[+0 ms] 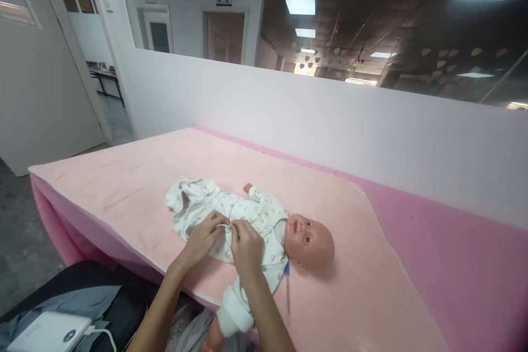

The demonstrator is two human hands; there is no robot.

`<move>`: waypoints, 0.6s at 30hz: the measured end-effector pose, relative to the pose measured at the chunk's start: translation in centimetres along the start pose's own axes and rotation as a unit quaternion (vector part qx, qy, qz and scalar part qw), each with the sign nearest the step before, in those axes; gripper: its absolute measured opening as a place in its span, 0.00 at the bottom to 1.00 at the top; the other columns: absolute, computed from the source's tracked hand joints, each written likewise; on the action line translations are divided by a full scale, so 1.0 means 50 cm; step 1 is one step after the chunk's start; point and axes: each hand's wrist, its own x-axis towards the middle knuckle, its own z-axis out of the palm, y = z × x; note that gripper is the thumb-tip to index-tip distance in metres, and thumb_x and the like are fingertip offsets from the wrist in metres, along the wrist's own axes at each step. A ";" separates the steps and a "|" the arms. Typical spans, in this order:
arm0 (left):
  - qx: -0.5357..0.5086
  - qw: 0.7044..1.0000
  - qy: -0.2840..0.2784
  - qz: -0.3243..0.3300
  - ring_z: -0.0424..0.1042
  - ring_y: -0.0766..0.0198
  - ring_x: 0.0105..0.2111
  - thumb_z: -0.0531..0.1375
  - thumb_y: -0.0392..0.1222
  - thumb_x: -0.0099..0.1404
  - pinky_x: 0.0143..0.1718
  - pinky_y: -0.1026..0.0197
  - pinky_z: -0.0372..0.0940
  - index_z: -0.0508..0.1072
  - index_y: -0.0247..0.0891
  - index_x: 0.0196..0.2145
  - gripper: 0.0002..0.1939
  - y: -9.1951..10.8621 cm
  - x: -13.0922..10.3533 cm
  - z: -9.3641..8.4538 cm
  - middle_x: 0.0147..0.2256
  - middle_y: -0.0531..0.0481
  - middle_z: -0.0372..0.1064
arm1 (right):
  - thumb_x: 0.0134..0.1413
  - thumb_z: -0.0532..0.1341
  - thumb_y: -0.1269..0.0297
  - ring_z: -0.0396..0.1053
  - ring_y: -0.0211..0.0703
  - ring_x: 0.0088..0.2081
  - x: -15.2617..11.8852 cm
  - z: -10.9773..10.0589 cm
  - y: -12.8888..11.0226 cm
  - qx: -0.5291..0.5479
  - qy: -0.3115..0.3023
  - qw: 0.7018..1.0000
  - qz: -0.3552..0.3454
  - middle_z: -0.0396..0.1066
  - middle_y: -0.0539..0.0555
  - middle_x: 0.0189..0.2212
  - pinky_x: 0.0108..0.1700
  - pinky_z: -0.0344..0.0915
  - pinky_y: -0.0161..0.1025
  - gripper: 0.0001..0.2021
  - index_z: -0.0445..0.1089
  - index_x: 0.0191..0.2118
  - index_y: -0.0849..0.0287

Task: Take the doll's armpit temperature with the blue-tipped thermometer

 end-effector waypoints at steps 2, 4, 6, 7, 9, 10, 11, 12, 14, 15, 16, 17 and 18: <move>-0.018 1.000 0.013 -0.013 0.65 0.62 0.35 0.46 0.42 0.63 0.39 0.60 0.60 0.69 0.44 0.39 0.14 -0.004 -0.001 0.005 0.36 0.52 0.62 | 0.60 0.48 0.67 0.67 0.34 0.26 0.000 0.000 -0.002 -0.003 0.004 1.000 -0.003 0.71 0.48 0.28 0.26 0.53 0.31 0.13 0.69 0.33 0.56; -0.040 0.999 0.031 -0.017 0.65 0.61 0.35 0.45 0.41 0.63 0.39 0.60 0.59 0.69 0.43 0.38 0.14 -0.006 -0.001 0.011 0.35 0.52 0.62 | 0.60 0.48 0.67 0.67 0.35 0.26 0.001 -0.001 -0.003 0.001 0.011 1.000 -0.008 0.71 0.48 0.27 0.26 0.53 0.32 0.13 0.69 0.32 0.56; -0.056 0.997 0.049 -0.017 0.65 0.61 0.35 0.45 0.41 0.63 0.39 0.60 0.59 0.69 0.42 0.36 0.13 -0.007 0.000 0.017 0.35 0.51 0.62 | 0.60 0.49 0.67 0.68 0.35 0.27 0.002 -0.002 -0.004 0.010 0.020 1.000 -0.013 0.71 0.48 0.27 0.27 0.54 0.31 0.12 0.69 0.33 0.56; -0.061 0.996 0.057 -0.017 0.65 0.61 0.35 0.45 0.41 0.62 0.39 0.60 0.59 0.69 0.42 0.35 0.13 -0.007 0.001 0.019 0.34 0.51 0.62 | 0.60 0.49 0.67 0.68 0.36 0.28 0.002 -0.002 -0.004 0.014 0.023 1.000 -0.015 0.72 0.48 0.27 0.28 0.55 0.31 0.11 0.69 0.33 0.56; -0.063 0.995 0.070 -0.018 0.65 0.61 0.35 0.45 0.41 0.62 0.39 0.60 0.59 0.69 0.41 0.33 0.13 -0.006 0.002 0.023 0.34 0.51 0.62 | 0.60 0.50 0.67 0.68 0.36 0.28 0.003 -0.002 -0.004 0.021 0.024 0.999 -0.018 0.72 0.49 0.28 0.28 0.55 0.31 0.11 0.69 0.34 0.56; -0.064 0.995 0.075 -0.017 0.64 0.61 0.34 0.45 0.41 0.62 0.39 0.60 0.59 0.69 0.41 0.32 0.14 -0.005 0.002 0.024 0.33 0.51 0.62 | 0.60 0.50 0.67 0.68 0.36 0.28 0.003 -0.002 -0.003 0.022 0.023 0.999 -0.018 0.72 0.49 0.28 0.28 0.55 0.31 0.11 0.69 0.34 0.56; -0.065 0.995 0.079 -0.014 0.64 0.62 0.34 0.45 0.41 0.62 0.38 0.60 0.59 0.69 0.40 0.32 0.13 -0.005 0.003 0.025 0.33 0.51 0.62 | 0.60 0.49 0.67 0.68 0.36 0.28 0.003 -0.003 -0.003 0.021 0.021 0.999 -0.018 0.72 0.49 0.28 0.28 0.55 0.31 0.11 0.69 0.34 0.56; -0.069 0.994 0.082 -0.008 0.64 0.62 0.34 0.45 0.41 0.62 0.37 0.60 0.59 0.69 0.40 0.31 0.13 -0.007 0.004 0.026 0.32 0.51 0.61 | 0.60 0.49 0.66 0.68 0.36 0.27 0.003 -0.003 -0.003 0.021 0.020 0.999 -0.019 0.72 0.49 0.28 0.27 0.55 0.31 0.12 0.69 0.34 0.56; -0.085 0.992 0.090 0.005 0.64 0.64 0.31 0.47 0.41 0.61 0.34 0.62 0.60 0.68 0.39 0.28 0.12 -0.011 0.006 0.028 0.31 0.51 0.61 | 0.60 0.49 0.66 0.68 0.36 0.27 0.003 -0.004 -0.003 0.022 0.019 0.999 -0.020 0.72 0.50 0.29 0.27 0.55 0.31 0.12 0.70 0.34 0.56; -0.097 0.991 0.097 0.009 0.63 0.65 0.29 0.49 0.41 0.60 0.32 0.62 0.59 0.68 0.38 0.27 0.11 -0.015 0.008 0.028 0.31 0.52 0.61 | 0.61 0.48 0.65 0.68 0.36 0.27 0.003 -0.005 -0.003 0.025 0.021 0.999 -0.019 0.72 0.50 0.29 0.27 0.55 0.31 0.13 0.70 0.35 0.56; -0.111 0.988 0.104 0.011 0.62 0.66 0.27 0.50 0.41 0.59 0.29 0.63 0.59 0.68 0.37 0.26 0.10 -0.019 0.010 0.028 0.30 0.52 0.61 | 0.61 0.48 0.65 0.68 0.36 0.28 0.003 -0.005 -0.003 0.029 0.025 0.999 -0.018 0.72 0.51 0.30 0.27 0.56 0.31 0.13 0.70 0.35 0.56; -0.124 0.986 0.114 0.012 0.61 0.67 0.25 0.52 0.41 0.58 0.27 0.64 0.58 0.69 0.37 0.26 0.09 -0.024 0.013 0.028 0.30 0.52 0.61 | 0.61 0.48 0.64 0.69 0.36 0.28 0.003 -0.006 -0.003 0.033 0.029 0.999 -0.015 0.72 0.51 0.30 0.28 0.56 0.31 0.13 0.69 0.35 0.57; -0.138 0.983 0.124 0.011 0.61 0.68 0.24 0.53 0.41 0.57 0.25 0.65 0.57 0.69 0.36 0.26 0.08 -0.027 0.016 0.026 0.29 0.52 0.62 | 0.61 0.48 0.63 0.69 0.36 0.29 0.003 -0.007 -0.003 0.036 0.033 0.999 -0.013 0.72 0.51 0.30 0.28 0.57 0.31 0.13 0.69 0.36 0.57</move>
